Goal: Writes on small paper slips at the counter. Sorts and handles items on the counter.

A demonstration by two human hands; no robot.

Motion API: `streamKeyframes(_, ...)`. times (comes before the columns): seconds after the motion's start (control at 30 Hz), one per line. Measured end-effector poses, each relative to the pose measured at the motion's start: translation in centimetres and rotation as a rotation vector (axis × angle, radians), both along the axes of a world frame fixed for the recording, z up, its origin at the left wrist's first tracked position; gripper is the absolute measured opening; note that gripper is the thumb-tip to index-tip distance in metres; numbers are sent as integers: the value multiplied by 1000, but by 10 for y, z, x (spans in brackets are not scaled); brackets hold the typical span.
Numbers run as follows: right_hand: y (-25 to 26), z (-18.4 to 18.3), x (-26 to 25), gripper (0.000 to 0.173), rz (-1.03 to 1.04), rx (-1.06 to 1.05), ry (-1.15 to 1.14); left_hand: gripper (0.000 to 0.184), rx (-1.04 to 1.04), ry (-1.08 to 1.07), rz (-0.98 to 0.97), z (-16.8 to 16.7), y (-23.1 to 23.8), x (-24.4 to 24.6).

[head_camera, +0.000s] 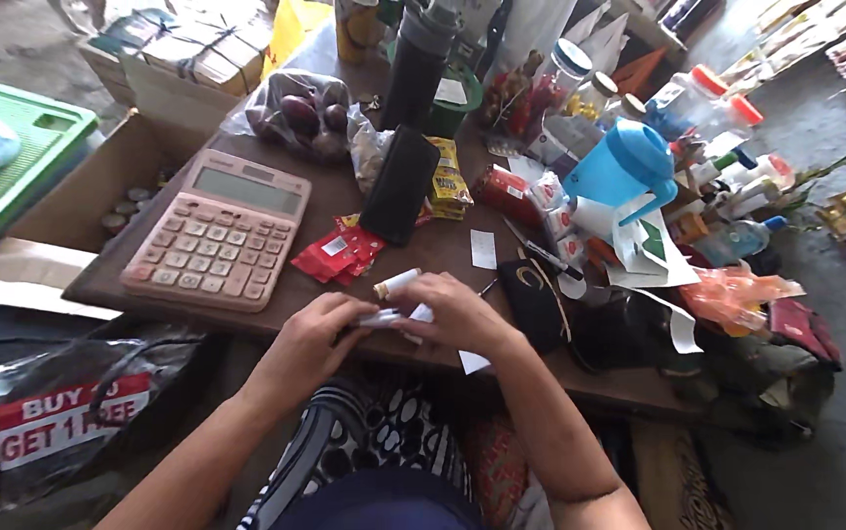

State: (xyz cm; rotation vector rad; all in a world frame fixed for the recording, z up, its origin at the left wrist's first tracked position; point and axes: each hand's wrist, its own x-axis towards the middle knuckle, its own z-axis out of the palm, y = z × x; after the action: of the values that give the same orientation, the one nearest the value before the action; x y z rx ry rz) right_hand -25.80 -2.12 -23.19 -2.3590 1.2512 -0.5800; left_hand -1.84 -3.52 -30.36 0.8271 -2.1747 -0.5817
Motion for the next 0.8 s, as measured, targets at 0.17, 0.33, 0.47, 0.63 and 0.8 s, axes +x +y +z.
streamKeyframes(0.17, -88, 66, -66, 19, -306, -192, -132, 26, 178, 104, -46, 30, -25, 24)
streamKeyframes(0.33, -227, 72, -108, 21, -543, -254, -155, 32, 380, 176, -73, 60, -83, 67)
streamKeyframes(0.47, -306, 60, -106, 26, -611, -125, -89, 30, 504, 271, 27, 103, -120, 73)
streamKeyframes(0.63, -359, 46, -99, 43, -686, -40, -5, 32, 651, 379, 93, 143, -148, 76)
streamKeyframes(0.8, -363, 32, -94, 39, -760, -59, -29, 36, 744, 505, 148, 153, -180, 77)
